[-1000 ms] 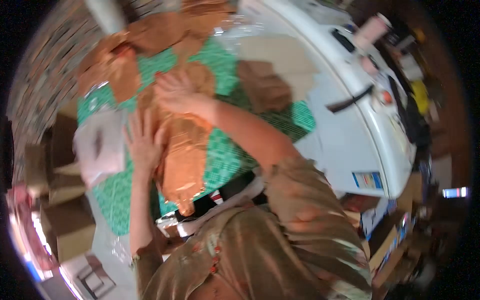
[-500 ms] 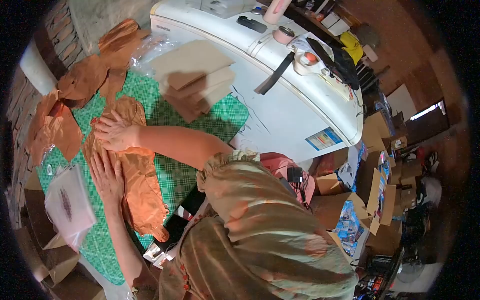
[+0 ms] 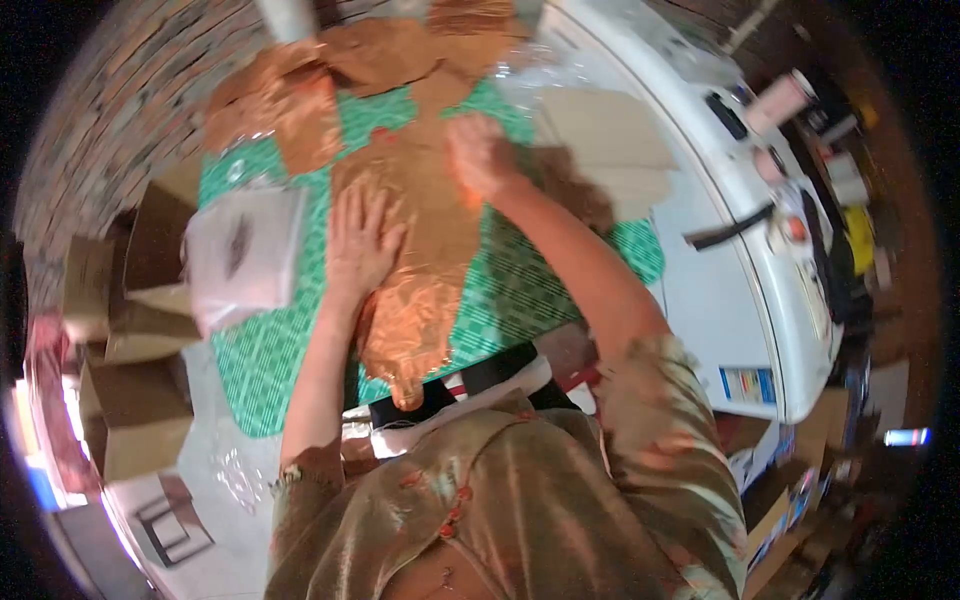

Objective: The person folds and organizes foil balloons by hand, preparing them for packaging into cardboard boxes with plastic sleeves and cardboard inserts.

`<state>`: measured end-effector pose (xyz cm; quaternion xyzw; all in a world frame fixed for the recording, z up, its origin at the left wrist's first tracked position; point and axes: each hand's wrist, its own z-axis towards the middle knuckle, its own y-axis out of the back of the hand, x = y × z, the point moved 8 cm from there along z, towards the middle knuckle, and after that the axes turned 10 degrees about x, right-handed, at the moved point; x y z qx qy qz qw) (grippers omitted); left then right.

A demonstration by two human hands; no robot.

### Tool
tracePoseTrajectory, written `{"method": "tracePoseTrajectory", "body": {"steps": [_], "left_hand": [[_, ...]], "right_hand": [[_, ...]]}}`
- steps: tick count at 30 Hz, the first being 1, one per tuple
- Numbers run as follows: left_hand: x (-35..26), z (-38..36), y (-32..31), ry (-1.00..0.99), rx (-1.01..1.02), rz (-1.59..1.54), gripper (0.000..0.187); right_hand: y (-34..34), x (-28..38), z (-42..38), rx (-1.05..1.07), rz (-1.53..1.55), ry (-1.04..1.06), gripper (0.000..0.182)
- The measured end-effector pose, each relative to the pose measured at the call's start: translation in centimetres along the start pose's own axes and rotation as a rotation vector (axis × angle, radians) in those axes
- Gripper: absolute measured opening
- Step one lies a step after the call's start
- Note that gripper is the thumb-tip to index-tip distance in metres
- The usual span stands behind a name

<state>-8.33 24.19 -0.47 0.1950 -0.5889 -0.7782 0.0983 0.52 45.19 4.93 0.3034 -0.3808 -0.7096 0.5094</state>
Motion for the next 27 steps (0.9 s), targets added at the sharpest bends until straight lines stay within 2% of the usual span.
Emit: {"method": "tracePoseTrajectory", "body": {"steps": [2,5,8,11,14,17,19,21,23,27], "left_hand": [[-0.2,0.0,0.4,0.011,0.012,0.044,0.068],[-0.2,0.0,0.6,-0.001,0.018,0.067,0.068],[-0.3,-0.1,0.3,-0.004,0.025,0.067,0.067],[-0.4,-0.1,0.5,-0.008,0.019,0.080,0.067],[-0.3,-0.1,0.4,-0.023,-0.006,0.078,0.067],[-0.4,-0.2,0.7,-0.039,-0.036,0.067,0.066],[-0.4,-0.2,0.9,-0.048,-0.039,0.066,0.066],[-0.4,-0.2,0.9,-0.049,-0.041,0.061,0.065],[-0.4,-0.3,0.8,-0.045,-0.038,0.050,0.065],[-0.4,-0.2,0.9,-0.031,-0.015,0.066,0.065]], "right_hand": [[-0.4,-1.2,-1.3,0.064,0.086,-0.125,0.022],[-2.4,-2.6,-2.8,0.248,-0.030,-0.208,0.023],[-3.8,-3.5,-3.3,0.289,-0.075,-0.305,0.028],[-3.1,-4.1,-2.6,0.202,-0.099,-0.351,0.028],[-3.9,-5.3,-2.1,0.207,-0.064,-0.396,0.034],[-4.1,-5.8,-0.8,0.346,0.083,-0.436,0.043],[-7.9,-7.7,-0.7,0.335,0.048,-0.327,0.046],[-8.4,-7.8,-0.6,0.314,0.084,-0.313,0.047],[-5.9,-6.4,-0.5,0.288,0.191,-0.399,0.047],[-7.2,-7.5,0.6,0.441,0.303,-0.448,0.043]]}}
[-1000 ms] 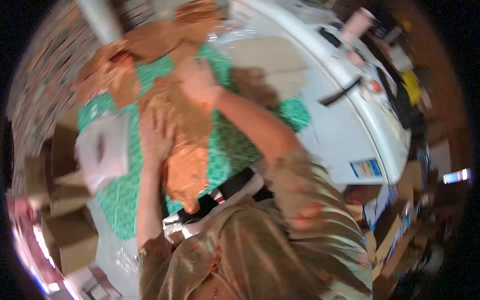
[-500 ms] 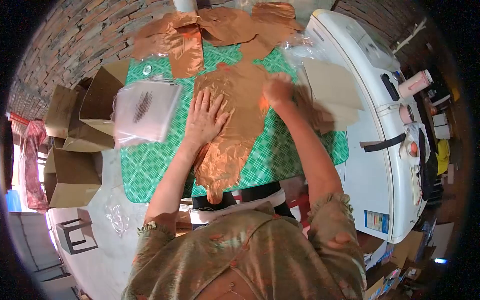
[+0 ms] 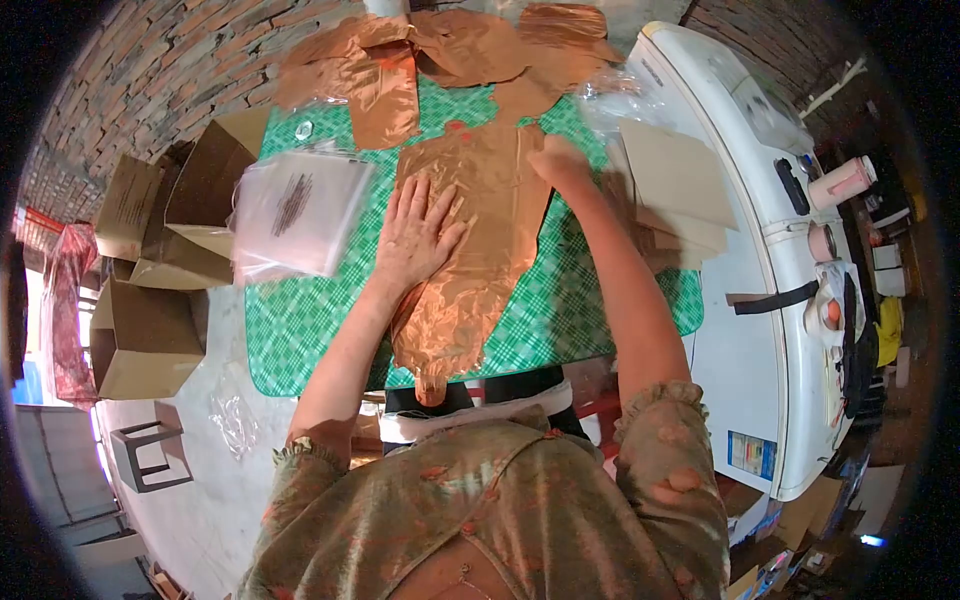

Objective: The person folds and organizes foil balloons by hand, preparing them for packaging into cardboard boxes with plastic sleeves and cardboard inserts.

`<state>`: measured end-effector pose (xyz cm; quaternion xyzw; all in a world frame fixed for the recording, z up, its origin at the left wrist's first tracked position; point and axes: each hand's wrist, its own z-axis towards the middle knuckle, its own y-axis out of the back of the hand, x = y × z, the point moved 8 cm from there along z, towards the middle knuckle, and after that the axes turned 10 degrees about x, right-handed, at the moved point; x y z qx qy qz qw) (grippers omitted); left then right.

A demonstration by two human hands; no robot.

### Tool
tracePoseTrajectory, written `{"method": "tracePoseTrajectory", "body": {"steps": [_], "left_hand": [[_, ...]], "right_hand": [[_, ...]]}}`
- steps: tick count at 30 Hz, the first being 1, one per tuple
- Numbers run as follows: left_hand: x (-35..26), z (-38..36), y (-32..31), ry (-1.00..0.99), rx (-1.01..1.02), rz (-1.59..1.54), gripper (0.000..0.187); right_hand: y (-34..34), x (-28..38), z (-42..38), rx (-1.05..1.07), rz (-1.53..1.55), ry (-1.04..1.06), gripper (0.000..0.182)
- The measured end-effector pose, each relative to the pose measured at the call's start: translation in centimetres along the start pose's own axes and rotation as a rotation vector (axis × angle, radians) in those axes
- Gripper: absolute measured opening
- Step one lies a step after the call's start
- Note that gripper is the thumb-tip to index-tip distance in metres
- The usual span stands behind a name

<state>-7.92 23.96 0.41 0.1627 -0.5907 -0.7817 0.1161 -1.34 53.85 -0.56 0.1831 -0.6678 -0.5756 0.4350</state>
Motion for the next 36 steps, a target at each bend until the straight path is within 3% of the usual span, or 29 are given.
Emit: {"method": "tracePoseTrajectory", "body": {"steps": [2,5,8,14,17,22,25,26,30,33,36], "left_hand": [[0.0,-0.1,0.0,-0.002,-0.005,-0.009,0.065],[0.0,-0.1,0.0,-0.008,-0.017,-0.004,0.066],[0.0,-0.2,0.1,-0.005,-0.013,0.004,0.066],[-0.2,-0.2,0.4,-0.020,-0.053,0.020,0.064],[-0.4,-0.5,1.1,-0.061,-0.130,-0.001,0.059],[0.0,-0.1,0.3,-0.031,-0.015,0.030,0.060],[0.2,-0.1,-0.3,-0.033,0.050,0.050,0.060],[0.3,0.0,-0.4,-0.036,0.074,0.051,0.060],[0.1,0.1,-0.1,-0.010,0.091,0.076,0.057],[0.0,0.0,0.3,-0.003,0.068,0.020,0.058],[0.0,0.0,-0.1,0.011,0.105,0.077,0.060]], "right_hand": [[1.1,0.8,0.0,0.147,0.102,-0.096,0.042],[1.5,2.1,0.1,0.177,0.330,-0.022,0.040],[1.4,4.5,-0.9,0.252,0.700,-0.100,0.033],[0.7,9.0,-0.7,0.274,0.977,-0.078,0.020],[-1.3,10.4,0.5,0.306,1.002,0.019,0.027],[-1.8,14.5,-1.9,0.333,0.903,-0.054,0.032],[-2.3,16.1,-2.9,0.444,0.830,-0.076,0.038],[-2.2,16.5,-3.8,0.574,0.843,-0.052,0.045],[0.5,15.5,-4.4,0.338,0.909,0.137,0.043],[-0.7,9.6,-2.0,0.087,0.628,0.275,0.040],[-1.0,7.9,-3.0,-0.168,0.218,0.448,0.038]]}}
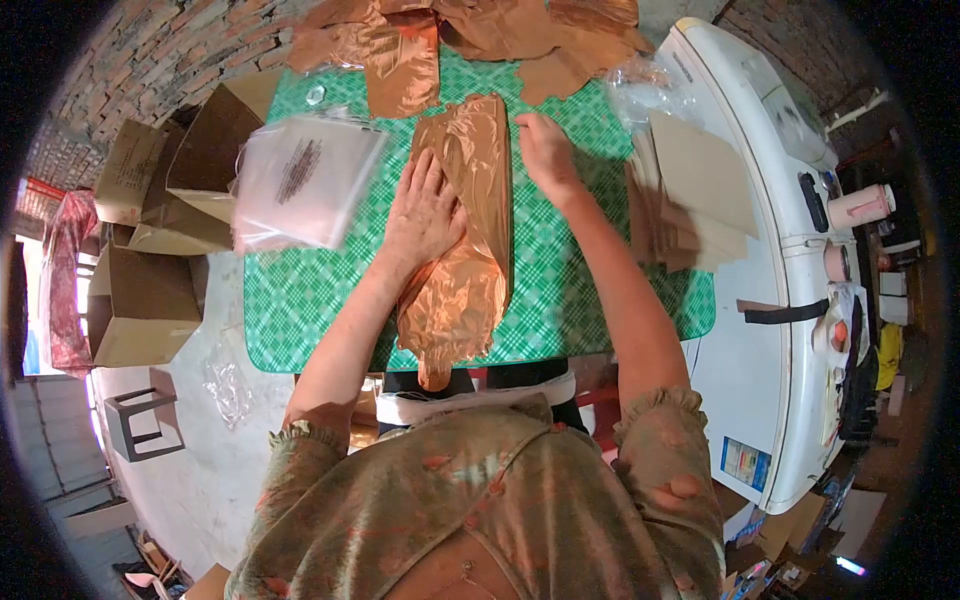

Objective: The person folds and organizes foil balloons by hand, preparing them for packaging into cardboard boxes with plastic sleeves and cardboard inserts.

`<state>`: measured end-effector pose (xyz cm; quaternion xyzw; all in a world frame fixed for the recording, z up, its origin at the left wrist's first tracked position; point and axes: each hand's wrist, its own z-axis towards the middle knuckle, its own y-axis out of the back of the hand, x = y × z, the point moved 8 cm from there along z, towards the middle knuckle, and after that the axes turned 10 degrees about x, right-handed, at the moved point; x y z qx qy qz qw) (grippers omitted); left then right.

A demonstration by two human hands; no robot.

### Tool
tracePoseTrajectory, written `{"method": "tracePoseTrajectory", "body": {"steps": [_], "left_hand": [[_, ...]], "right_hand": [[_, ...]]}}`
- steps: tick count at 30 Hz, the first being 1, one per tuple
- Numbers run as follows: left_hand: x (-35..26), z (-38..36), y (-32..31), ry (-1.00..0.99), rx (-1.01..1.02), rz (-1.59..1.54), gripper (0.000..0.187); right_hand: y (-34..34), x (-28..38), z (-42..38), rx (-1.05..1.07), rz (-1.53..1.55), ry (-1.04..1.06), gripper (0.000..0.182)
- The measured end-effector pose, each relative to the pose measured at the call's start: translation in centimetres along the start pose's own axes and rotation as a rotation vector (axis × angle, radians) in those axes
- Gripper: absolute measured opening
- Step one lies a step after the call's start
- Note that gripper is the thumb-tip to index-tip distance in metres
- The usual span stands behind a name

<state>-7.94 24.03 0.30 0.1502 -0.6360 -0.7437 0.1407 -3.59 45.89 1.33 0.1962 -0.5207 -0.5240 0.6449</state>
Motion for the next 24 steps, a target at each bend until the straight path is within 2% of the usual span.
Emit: {"method": "tracePoseTrajectory", "body": {"steps": [3,6,9,11,12,14,17,20,24], "left_hand": [[0.1,0.0,-0.1,0.005,-0.011,-0.030,0.062],[0.1,0.0,0.0,0.000,-0.025,-0.077,0.063],[0.1,0.1,0.0,0.000,-0.015,-0.094,0.065],[0.3,0.2,-0.5,0.014,0.033,-0.064,0.066],[0.2,0.2,-0.4,0.001,-0.013,-0.069,0.064],[0.2,0.1,-0.3,-0.025,-0.105,-0.080,0.063],[0.4,0.3,-0.8,0.039,0.100,-0.033,0.069],[0.3,0.0,0.2,0.000,-0.070,-0.109,0.070],[0.4,-0.2,0.2,0.001,-0.141,-0.116,0.070]], "right_hand": [[-1.6,0.9,-1.1,0.005,-0.146,0.057,0.040],[-1.8,4.1,-1.4,0.182,-0.102,-0.015,0.053],[-3.3,4.7,-1.8,0.300,-0.214,-0.038,0.065],[-3.5,5.1,-2.2,0.321,-0.257,-0.055,0.068],[-3.5,5.4,-2.4,0.332,-0.278,-0.062,0.069],[-3.4,5.9,-2.6,0.356,-0.289,-0.063,0.069],[-3.7,6.7,-3.0,0.403,-0.311,-0.052,0.069],[-4.1,7.0,-3.0,0.410,-0.341,-0.033,0.067],[-4.3,6.9,-3.3,0.396,-0.332,-0.016,0.064]]}}
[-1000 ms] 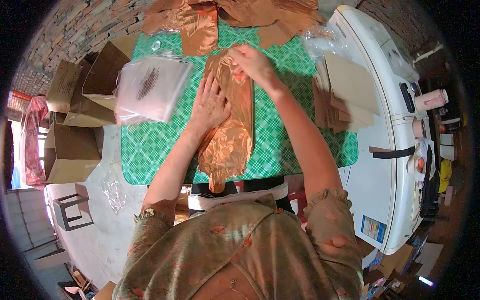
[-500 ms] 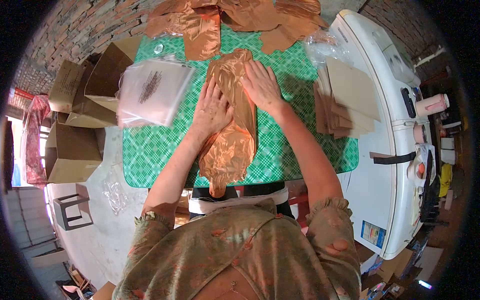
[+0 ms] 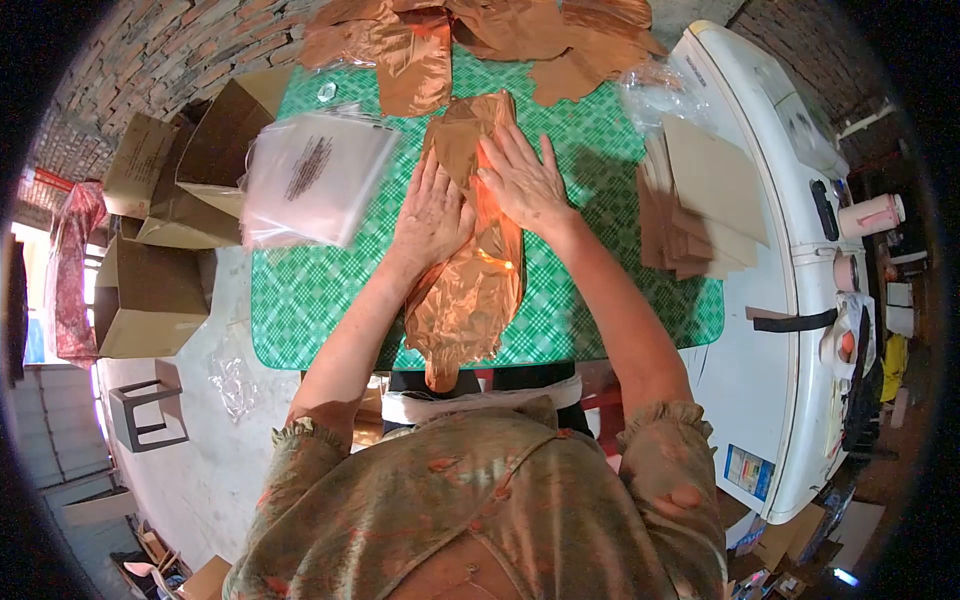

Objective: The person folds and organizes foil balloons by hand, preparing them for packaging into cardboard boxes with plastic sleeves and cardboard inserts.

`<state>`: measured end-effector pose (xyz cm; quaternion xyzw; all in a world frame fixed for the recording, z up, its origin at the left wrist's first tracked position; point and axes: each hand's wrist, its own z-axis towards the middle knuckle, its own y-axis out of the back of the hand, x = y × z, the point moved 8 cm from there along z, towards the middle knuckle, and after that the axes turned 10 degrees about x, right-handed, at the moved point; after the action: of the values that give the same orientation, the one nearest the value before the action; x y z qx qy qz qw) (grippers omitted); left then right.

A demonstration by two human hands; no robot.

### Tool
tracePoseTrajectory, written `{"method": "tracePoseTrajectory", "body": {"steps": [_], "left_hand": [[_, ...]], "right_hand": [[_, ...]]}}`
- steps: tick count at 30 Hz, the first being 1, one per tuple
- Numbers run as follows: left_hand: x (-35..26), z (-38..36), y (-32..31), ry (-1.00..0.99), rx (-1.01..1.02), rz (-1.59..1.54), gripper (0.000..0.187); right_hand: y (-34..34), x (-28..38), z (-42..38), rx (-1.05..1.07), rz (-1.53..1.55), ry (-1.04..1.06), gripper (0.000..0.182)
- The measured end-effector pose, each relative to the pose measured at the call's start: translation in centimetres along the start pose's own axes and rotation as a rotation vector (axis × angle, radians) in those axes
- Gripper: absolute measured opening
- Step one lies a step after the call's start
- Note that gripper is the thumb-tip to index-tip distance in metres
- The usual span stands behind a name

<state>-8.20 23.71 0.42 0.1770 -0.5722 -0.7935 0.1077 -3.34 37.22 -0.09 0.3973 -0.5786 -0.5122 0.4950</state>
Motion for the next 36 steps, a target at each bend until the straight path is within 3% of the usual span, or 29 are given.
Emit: {"method": "tracePoseTrajectory", "body": {"steps": [5,8,11,15,16,20,36], "left_hand": [[0.6,-0.2,1.5,-0.002,-0.156,-0.170,0.063],[1.1,-0.8,5.9,0.076,-0.357,-0.217,0.062],[-1.3,-0.7,8.4,-0.029,-0.322,-0.249,0.062],[-3.6,-1.3,2.9,-0.132,-0.053,-0.107,0.069],[-3.4,-1.3,1.7,-0.094,0.017,-0.051,0.078],[-3.0,-2.1,0.4,-0.031,0.095,-0.037,0.080],[-2.8,-1.8,0.6,-0.022,0.125,-0.060,0.080]], "right_hand": [[-0.5,-0.2,0.1,-0.029,-0.048,-0.004,0.062],[-0.2,0.1,0.2,-0.031,-0.055,-0.009,0.061],[-0.7,-0.2,0.3,0.019,-0.161,-0.024,0.060],[-1.2,-0.5,0.4,-0.050,-0.143,0.008,0.059],[-0.9,-0.4,0.4,-0.044,-0.124,0.005,0.059],[-0.3,0.0,0.0,-0.014,-0.078,-0.011,0.059],[0.0,-5.0,6.1,0.003,-0.094,0.016,0.065]]}}
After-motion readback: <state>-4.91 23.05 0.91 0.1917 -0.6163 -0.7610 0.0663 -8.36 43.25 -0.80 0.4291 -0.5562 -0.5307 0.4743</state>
